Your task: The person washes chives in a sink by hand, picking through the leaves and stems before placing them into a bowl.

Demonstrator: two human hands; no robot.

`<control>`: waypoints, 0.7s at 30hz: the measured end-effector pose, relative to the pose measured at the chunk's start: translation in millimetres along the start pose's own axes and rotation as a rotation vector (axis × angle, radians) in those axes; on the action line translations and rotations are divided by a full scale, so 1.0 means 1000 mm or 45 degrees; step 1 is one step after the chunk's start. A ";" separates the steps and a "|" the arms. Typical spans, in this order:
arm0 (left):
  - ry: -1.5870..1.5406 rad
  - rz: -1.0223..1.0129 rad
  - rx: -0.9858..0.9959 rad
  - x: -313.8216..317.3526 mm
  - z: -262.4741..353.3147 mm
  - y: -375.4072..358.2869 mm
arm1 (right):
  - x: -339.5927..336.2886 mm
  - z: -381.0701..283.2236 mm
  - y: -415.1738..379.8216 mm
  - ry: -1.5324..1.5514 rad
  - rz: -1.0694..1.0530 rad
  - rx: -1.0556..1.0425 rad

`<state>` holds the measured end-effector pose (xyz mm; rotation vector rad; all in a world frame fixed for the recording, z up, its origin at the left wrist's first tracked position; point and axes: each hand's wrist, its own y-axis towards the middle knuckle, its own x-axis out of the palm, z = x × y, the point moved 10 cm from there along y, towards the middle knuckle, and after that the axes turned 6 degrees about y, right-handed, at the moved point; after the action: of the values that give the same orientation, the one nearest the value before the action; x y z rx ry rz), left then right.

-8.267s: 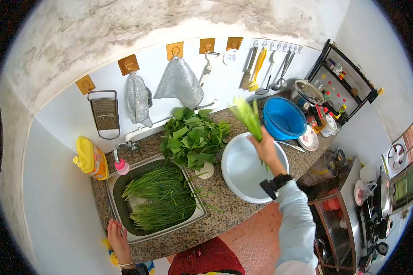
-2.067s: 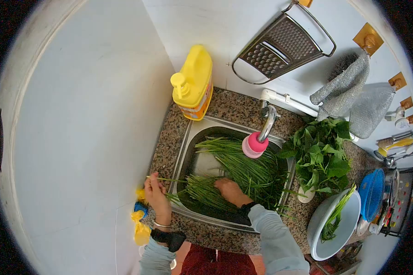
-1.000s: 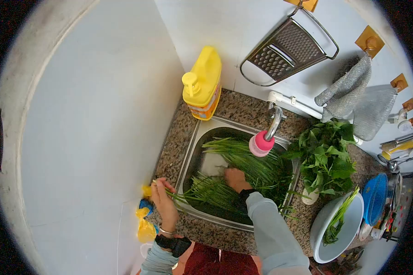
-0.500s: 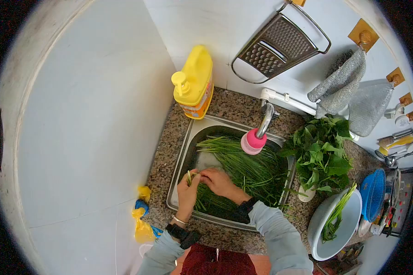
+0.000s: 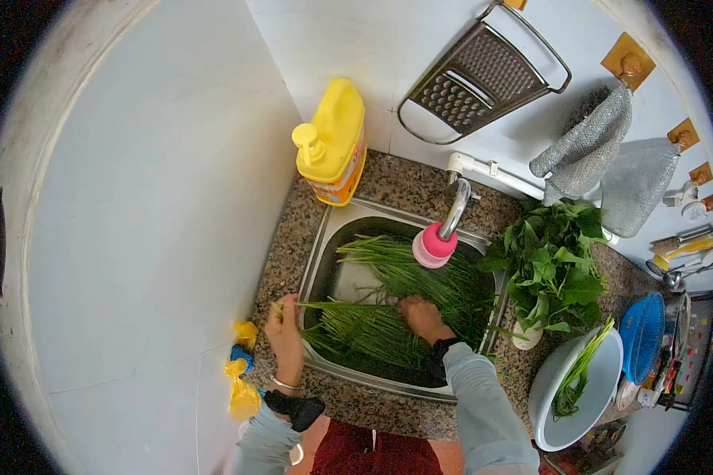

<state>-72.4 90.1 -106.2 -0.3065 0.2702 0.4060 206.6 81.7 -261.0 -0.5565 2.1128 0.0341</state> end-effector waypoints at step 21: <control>-0.349 -0.320 -0.025 0.040 -0.005 -0.010 | -0.120 -0.147 0.055 0.376 0.202 -0.148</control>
<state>-33.5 93.9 -121.2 -0.2960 -0.0413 0.1991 126.6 142.2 -91.0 -0.4839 2.4520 0.1746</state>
